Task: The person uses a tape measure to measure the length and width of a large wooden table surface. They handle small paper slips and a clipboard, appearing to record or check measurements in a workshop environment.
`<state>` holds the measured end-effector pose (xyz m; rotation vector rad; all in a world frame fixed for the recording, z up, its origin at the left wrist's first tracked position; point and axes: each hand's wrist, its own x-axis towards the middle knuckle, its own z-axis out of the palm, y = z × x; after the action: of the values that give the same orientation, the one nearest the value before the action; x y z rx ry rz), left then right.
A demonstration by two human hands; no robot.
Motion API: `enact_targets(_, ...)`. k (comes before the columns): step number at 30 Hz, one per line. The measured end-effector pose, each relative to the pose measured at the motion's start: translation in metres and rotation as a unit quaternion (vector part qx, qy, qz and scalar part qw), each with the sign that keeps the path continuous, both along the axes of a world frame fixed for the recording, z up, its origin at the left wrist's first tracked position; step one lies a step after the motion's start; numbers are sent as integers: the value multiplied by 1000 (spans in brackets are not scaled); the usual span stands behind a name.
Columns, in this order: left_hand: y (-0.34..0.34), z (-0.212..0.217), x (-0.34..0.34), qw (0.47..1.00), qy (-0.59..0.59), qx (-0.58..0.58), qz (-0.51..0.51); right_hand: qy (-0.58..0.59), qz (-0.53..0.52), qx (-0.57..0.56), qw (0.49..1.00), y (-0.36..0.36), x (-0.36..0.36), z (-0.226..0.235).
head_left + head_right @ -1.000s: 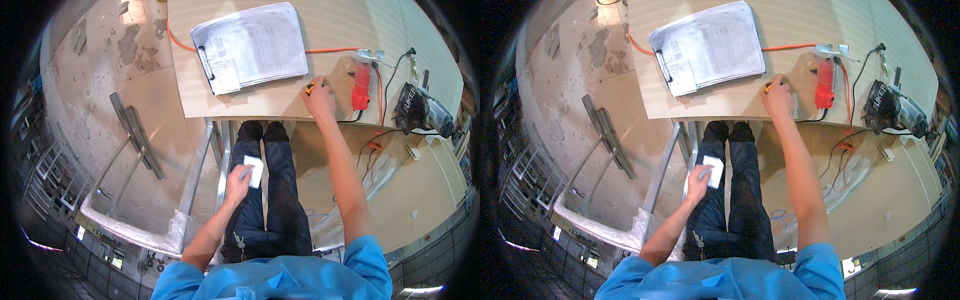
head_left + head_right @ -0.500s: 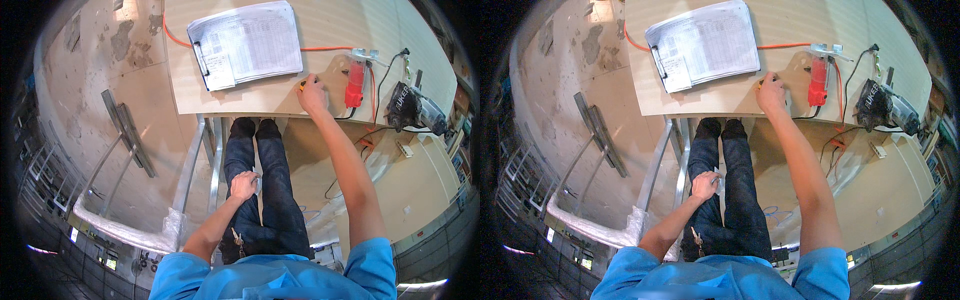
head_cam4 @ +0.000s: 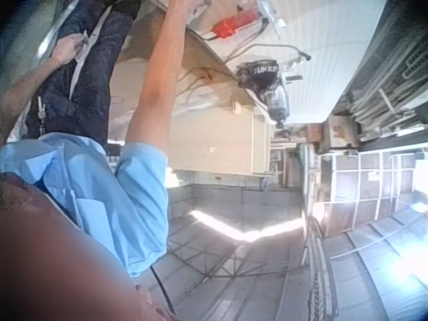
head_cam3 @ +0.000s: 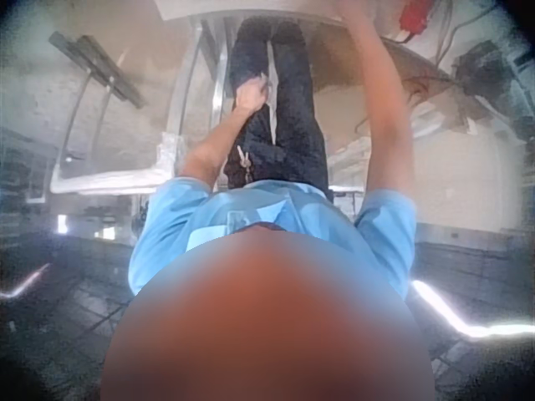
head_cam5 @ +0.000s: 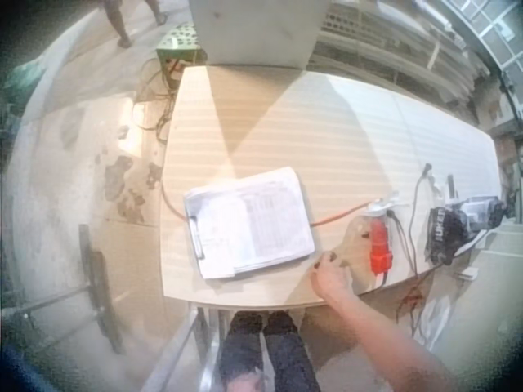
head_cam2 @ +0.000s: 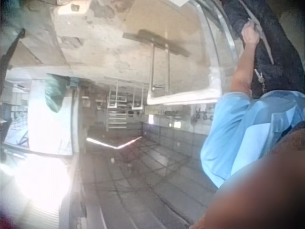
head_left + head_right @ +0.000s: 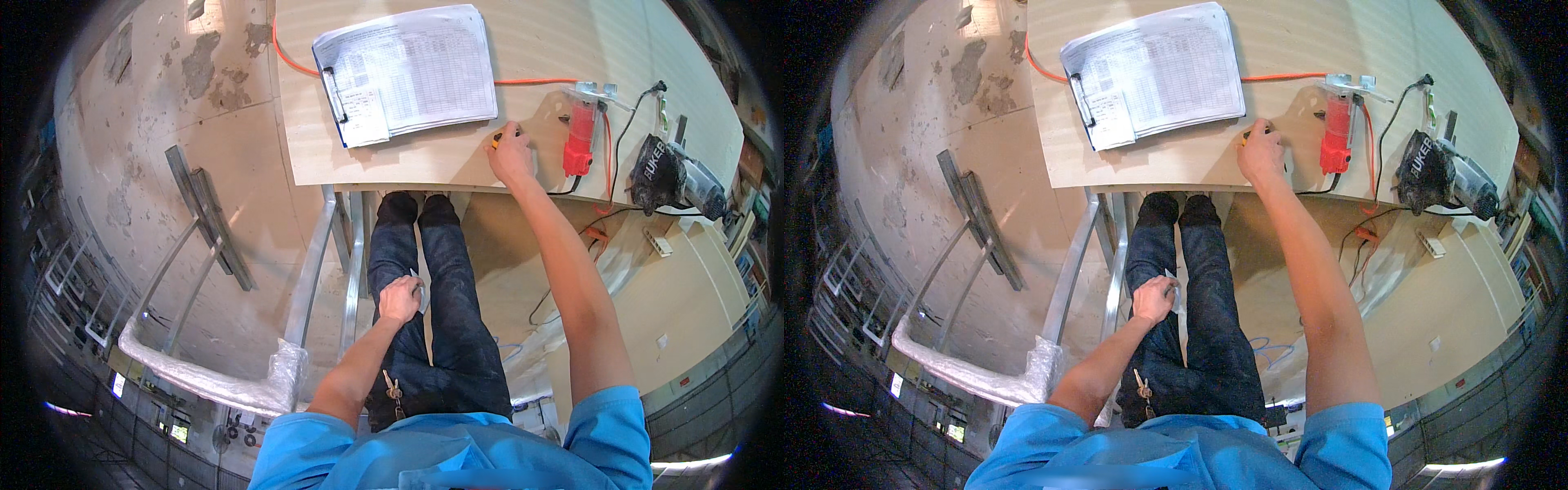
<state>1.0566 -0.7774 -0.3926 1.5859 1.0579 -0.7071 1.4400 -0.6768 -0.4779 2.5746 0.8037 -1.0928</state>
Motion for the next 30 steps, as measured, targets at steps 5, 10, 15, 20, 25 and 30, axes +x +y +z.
enact_targets(5, -1, -1, 1, 1000, 10, -8, -1, 13, -22, -15, 1000, 0, 1, -1)
enact_targets(10, -2, -2, 0, 1000, -1, 0, 5, 2, -1, -8, 1000, 0, 1, -1)
enact_targets(15, 0, -2, 0, 1000, -7, 5, 1, -1, -5, -19, 1000, 0, 1, -3)
enact_targets(20, -1, -2, 1, 1000, 5, -3, 2, 7, -2, -21, 1000, -1, 2, -3)
enact_targets(25, -1, -4, 1, 1000, -2, 6, 2, 7, -5, -20, 1000, 0, 2, -3)
enact_targets(30, 0, -3, 1, 1000, 2, 5, -1, -5, 4, -14, 1000, 0, 1, -2)
